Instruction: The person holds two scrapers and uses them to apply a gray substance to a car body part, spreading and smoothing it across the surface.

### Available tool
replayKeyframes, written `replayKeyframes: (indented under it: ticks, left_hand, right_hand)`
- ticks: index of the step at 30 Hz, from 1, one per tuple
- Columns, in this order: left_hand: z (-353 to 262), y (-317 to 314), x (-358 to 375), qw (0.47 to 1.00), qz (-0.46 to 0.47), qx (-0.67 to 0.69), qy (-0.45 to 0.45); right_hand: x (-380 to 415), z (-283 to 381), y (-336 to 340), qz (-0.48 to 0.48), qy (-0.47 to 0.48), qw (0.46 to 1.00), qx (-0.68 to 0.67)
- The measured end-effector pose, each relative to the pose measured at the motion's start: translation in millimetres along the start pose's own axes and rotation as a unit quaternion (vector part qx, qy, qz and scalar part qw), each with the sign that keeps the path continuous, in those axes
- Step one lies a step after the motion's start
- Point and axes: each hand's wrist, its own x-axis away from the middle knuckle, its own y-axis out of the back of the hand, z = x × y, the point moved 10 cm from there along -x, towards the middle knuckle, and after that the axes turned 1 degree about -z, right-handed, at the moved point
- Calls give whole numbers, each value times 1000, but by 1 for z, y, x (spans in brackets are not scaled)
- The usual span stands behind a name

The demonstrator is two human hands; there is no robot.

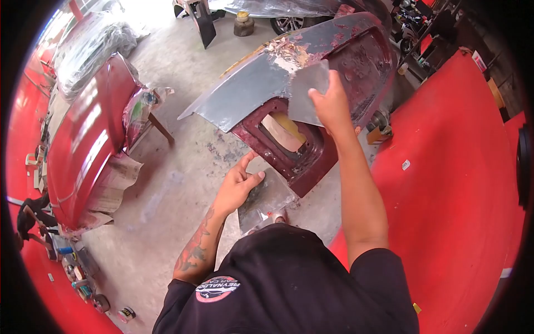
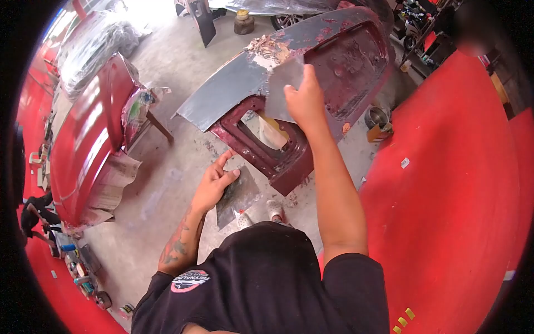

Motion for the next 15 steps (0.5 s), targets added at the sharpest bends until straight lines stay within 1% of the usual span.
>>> replayKeyframes:
  ticks: [1,2,3,5,6,7,9,10,11,12,13,14,15]
  left_hand:
    - [2,0,-3,999,-1,3,-33]
    - [2,1,-4,998,-7,8,-65]
    - [-3,2,-1,998,-15,11,-63]
    - [-7,-1,5,1000,-4,-18,16]
    - [-6,-1,7,1000,-7,-19,17]
    - [-7,3,6,999,-24,-36,6]
    - [-5,8,7,998,-46,-49,-5]
    - [-9,8,6,997,-43,-59,-31]
    - [-14,8,6,995,-41,-69,-57]
    - [-15,9,6,995,-49,-65,-56]
    - [-13,5,7,998,-29,-49,-24]
    - [-10,2,7,999,-9,-36,7]
    - [-8,3,7,999,-16,-37,9]
  right_hand:
    - [0,-4,3,5,-3,1000,-14]
    - [0,-18,1,25,-58,995,-83]
    - [1,-16,-9,34,-57,994,-83]
    - [6,16,-30,22,58,998,-27]
    - [15,43,-39,49,59,997,-31]
    - [14,46,-40,49,63,996,-33]
    - [14,55,-37,39,103,994,-24]
    - [7,37,-31,44,78,996,-27]
    - [3,28,-31,50,84,995,-27]
    - [3,27,-33,73,54,993,-75]
    - [7,26,-39,93,21,988,-125]
    - [15,37,-56,108,45,990,-81]
    - [23,58,-73,114,46,989,-85]
